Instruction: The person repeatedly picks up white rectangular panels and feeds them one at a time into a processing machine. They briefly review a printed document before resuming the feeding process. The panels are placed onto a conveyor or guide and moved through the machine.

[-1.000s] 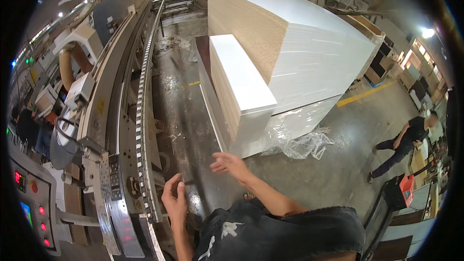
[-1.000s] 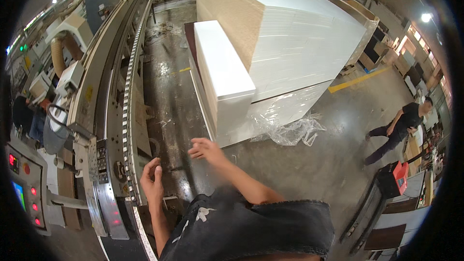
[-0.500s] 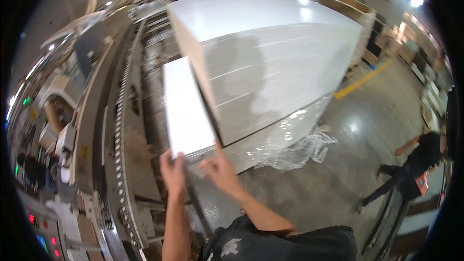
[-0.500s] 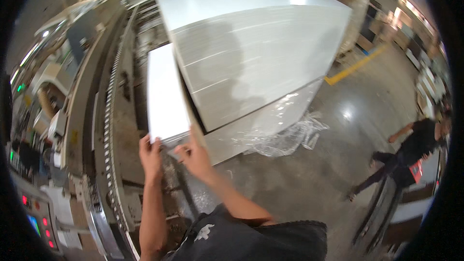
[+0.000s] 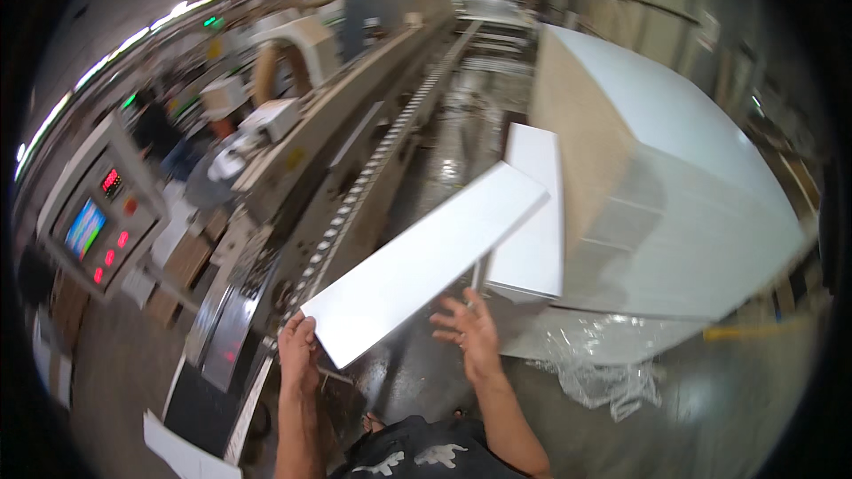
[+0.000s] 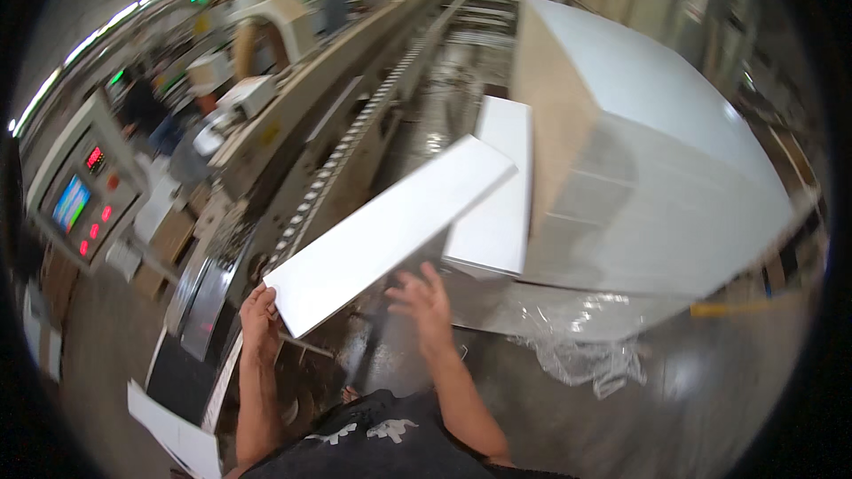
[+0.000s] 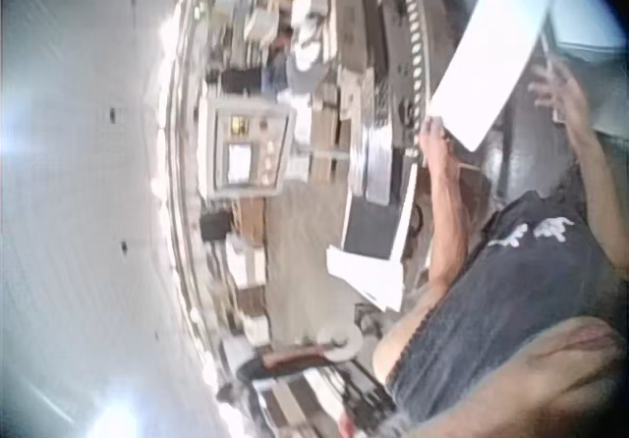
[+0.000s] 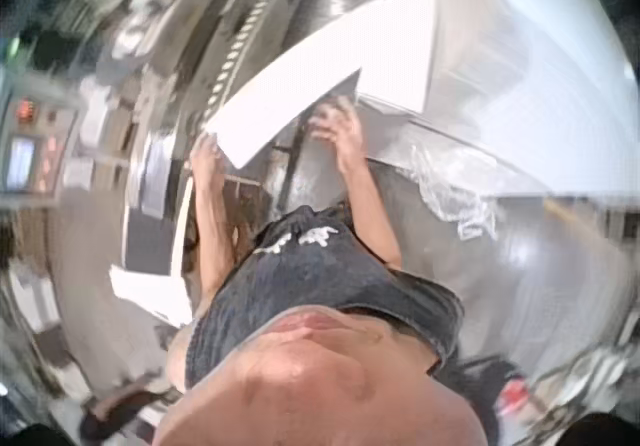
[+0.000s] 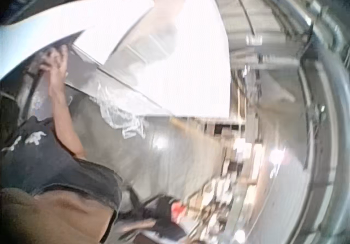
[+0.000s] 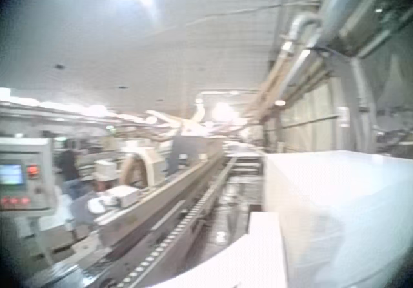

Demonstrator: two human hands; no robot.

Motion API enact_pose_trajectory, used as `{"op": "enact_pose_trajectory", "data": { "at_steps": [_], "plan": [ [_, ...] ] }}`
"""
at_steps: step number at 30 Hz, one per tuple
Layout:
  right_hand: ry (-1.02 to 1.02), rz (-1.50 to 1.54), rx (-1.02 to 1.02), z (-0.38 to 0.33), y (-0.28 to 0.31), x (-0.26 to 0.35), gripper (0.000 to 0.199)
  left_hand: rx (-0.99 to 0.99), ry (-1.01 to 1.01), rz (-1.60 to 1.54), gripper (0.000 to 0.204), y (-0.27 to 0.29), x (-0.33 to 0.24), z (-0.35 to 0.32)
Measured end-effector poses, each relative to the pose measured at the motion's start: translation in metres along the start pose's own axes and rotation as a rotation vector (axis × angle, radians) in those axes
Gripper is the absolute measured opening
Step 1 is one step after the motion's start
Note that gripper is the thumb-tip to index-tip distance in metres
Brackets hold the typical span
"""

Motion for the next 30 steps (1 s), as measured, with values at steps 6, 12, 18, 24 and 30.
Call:
{"op": "enact_pose_trajectory", "data": {
  "at_steps": [6,12,18,24,30],
  "plan": [
    [-0.139,-0.114,0.003,0.037,-0.076,-0.079,0.028,-0.353,-0.183,0.079,0.041,0.233,-0.005,-0.056],
    [-0.588,-0.504,0.315,0.015,-0.181,-0.263,0.031,-0.77,-0.265,0.072,0.037,0.417,0.055,-0.16],
    [-0.736,-0.424,0.454,0.019,-0.295,-0.38,0.015,-1.034,-0.363,0.148,0.036,0.525,0.101,-0.196],
    [-0.655,-0.506,0.316,0.07,-0.332,-0.433,0.097,-0.786,-0.319,0.096,0.064,0.519,0.078,-0.118],
    [-0.44,-0.836,0.434,0.1,-0.351,-0.436,0.078,-0.609,-0.187,0.837,0.093,0.509,0.023,-0.115]
  ]
}}
Point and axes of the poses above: each hand's wrist, its own z-axis towards the middle knuckle, its own y-axis out of the back of the hand, x = y × z, the point moved 5 cm from there along z, towards the middle knuckle, and after that the axes turned 7 degrees about -y, right-handed, at the moved point
